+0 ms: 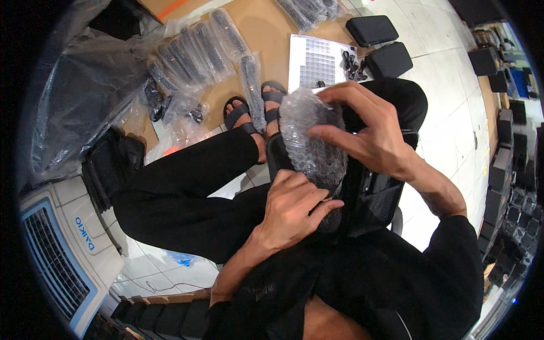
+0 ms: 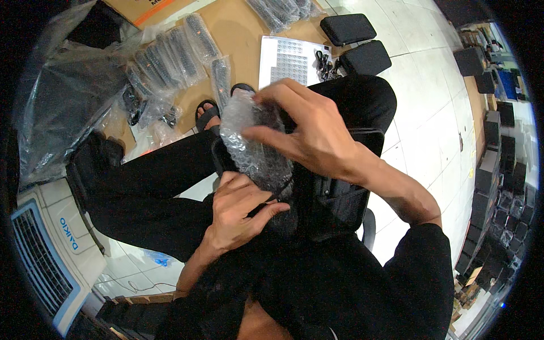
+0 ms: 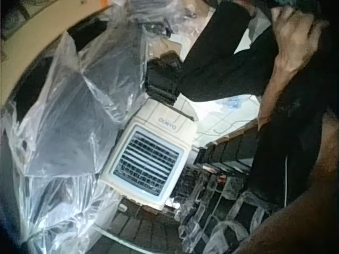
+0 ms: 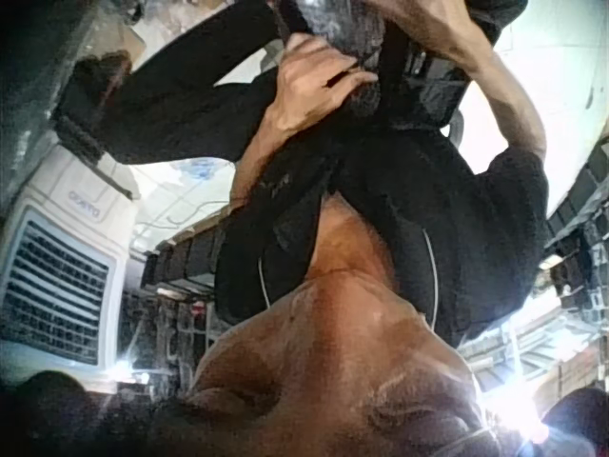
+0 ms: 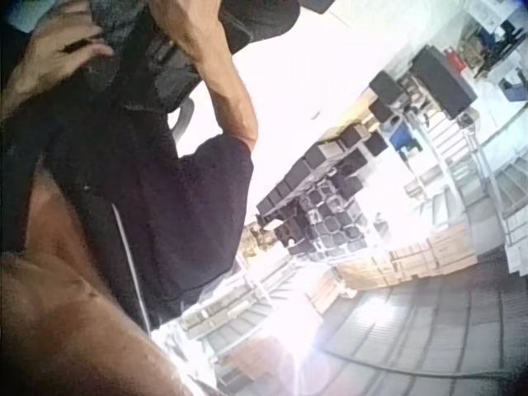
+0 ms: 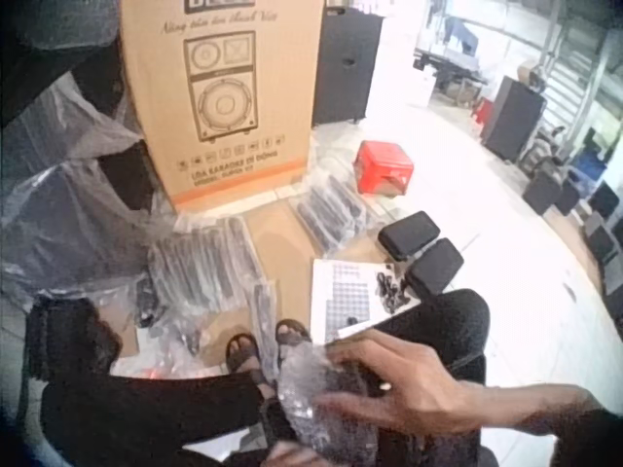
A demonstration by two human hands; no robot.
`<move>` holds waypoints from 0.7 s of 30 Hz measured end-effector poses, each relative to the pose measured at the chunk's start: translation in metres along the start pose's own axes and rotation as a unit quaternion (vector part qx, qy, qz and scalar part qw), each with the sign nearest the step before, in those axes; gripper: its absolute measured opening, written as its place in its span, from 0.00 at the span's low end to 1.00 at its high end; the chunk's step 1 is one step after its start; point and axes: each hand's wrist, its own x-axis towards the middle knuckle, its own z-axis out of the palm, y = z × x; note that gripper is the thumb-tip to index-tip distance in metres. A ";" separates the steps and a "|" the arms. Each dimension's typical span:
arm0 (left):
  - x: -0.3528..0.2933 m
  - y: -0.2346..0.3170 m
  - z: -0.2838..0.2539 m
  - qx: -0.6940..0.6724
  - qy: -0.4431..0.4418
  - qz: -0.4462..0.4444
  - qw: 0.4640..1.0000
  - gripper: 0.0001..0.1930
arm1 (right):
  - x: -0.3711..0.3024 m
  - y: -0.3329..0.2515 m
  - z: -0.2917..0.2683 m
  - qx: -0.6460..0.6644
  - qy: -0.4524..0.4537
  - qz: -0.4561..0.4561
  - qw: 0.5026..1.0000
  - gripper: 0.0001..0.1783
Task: The person sits on the floor and packs a black microphone into a black carrying case. They unwrap the microphone from bubble wrap, place it in the case, add a purple pen and a cable, then zip the case closed.
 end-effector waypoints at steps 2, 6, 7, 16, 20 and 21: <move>-0.001 -0.002 0.001 -0.003 -0.001 -0.002 1.000 0.11 | -0.005 0.001 0.004 -0.010 0.024 -0.044 0.999 0.15; -0.003 -0.006 0.006 0.021 -0.010 -0.005 1.000 0.11 | -0.046 -0.002 0.016 -0.063 -0.024 -0.012 0.998 0.15; -0.005 -0.007 0.007 0.029 -0.004 0.003 1.000 0.11 | -0.047 -0.002 0.017 -0.091 -0.020 -0.013 0.996 0.16; 0.020 -0.019 -0.013 0.126 0.190 -0.106 0.968 0.25 | -0.055 -0.001 0.028 -0.066 0.014 0.028 0.997 0.18; 0.024 -0.058 0.005 -0.171 0.125 -0.344 0.915 0.22 | -0.053 -0.004 0.028 -0.036 0.005 0.052 0.998 0.21; 0.029 -0.060 0.003 -0.267 0.074 -0.381 0.882 0.21 | -0.054 -0.005 0.026 -0.051 -0.012 0.055 0.997 0.21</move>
